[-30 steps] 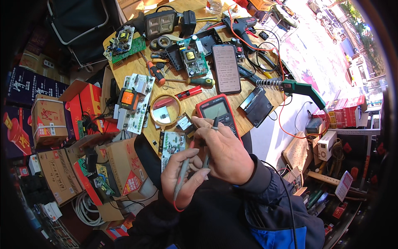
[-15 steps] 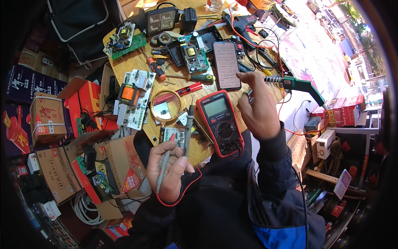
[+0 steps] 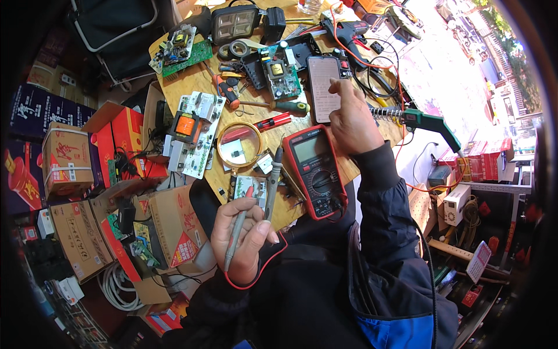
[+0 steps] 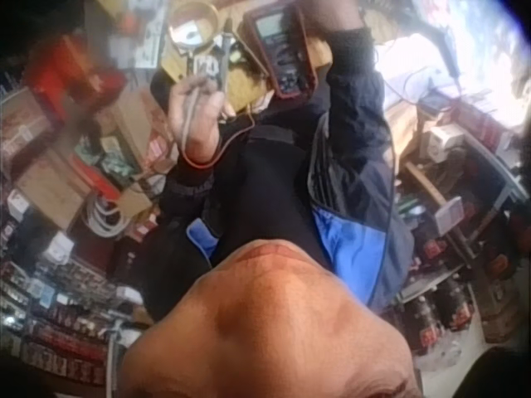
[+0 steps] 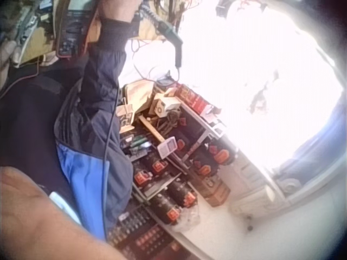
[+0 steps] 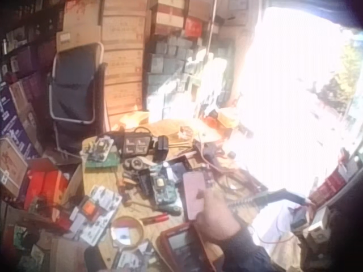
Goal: The person uses a multimeter to test several circuit boards on a cluttered workbench. They probe different points on each board, occasionally flip the boards over, and check the multimeter display. A smartphone is also briefly used during the process.
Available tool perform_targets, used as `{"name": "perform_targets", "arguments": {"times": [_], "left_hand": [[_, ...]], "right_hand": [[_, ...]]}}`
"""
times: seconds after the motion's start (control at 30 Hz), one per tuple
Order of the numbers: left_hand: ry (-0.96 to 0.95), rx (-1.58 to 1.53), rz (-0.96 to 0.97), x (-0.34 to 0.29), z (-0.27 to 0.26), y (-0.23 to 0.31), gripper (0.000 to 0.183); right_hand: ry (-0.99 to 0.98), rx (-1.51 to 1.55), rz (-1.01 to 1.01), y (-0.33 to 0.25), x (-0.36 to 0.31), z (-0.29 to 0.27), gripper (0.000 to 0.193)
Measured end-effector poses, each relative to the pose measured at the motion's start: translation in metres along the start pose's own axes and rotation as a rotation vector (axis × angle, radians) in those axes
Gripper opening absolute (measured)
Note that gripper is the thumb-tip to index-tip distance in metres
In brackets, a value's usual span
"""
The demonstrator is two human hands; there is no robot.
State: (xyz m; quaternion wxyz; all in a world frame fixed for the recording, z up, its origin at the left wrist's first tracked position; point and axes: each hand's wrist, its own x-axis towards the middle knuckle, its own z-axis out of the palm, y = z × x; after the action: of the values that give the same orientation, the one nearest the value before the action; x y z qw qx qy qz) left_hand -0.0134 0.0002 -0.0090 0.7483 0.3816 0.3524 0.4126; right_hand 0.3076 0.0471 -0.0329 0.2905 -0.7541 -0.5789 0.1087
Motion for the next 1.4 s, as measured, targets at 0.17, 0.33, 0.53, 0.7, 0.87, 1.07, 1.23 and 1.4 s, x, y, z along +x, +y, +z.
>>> {"name": "perform_targets", "arguments": {"times": [0.17, 0.33, 0.53, 0.7, 0.87, 1.07, 1.23, 1.4], "left_hand": [[-0.004, -0.012, -0.007, 0.001, 0.001, 0.0, 0.041], [-0.014, -0.024, 0.012, 0.002, 0.0, -0.001, 0.039], [-0.003, -0.014, 0.015, 0.0, -0.001, -0.001, 0.039], [0.005, -0.032, 0.009, 0.0, 0.0, 0.0, 0.04], [-0.001, -0.033, -0.002, 0.0, -0.002, 0.0, 0.041], [0.012, -0.023, 0.0, -0.001, -0.003, 0.001, 0.042], [-0.008, -0.027, -0.021, 0.0, -0.001, 0.001, 0.043], [-0.016, -0.008, -0.012, 0.0, -0.003, 0.0, 0.043]], "right_hand": [[0.154, 0.051, -0.035, -0.006, -0.006, -0.01, 0.048], [0.164, 0.113, 0.0, -0.01, -0.011, -0.016, 0.048], [0.133, 0.145, 0.052, -0.014, -0.015, -0.018, 0.042], [0.01, 0.124, 0.083, -0.01, -0.014, -0.012, 0.038], [-0.07, 0.008, 0.06, -0.001, 0.0, 0.001, 0.034], [0.086, 0.1, 0.053, -0.008, 0.003, 0.001, 0.052], [0.126, 0.116, 0.075, -0.008, -0.001, -0.009, 0.05], [0.158, 0.101, 0.015, 0.002, -0.002, -0.005, 0.046]]}}
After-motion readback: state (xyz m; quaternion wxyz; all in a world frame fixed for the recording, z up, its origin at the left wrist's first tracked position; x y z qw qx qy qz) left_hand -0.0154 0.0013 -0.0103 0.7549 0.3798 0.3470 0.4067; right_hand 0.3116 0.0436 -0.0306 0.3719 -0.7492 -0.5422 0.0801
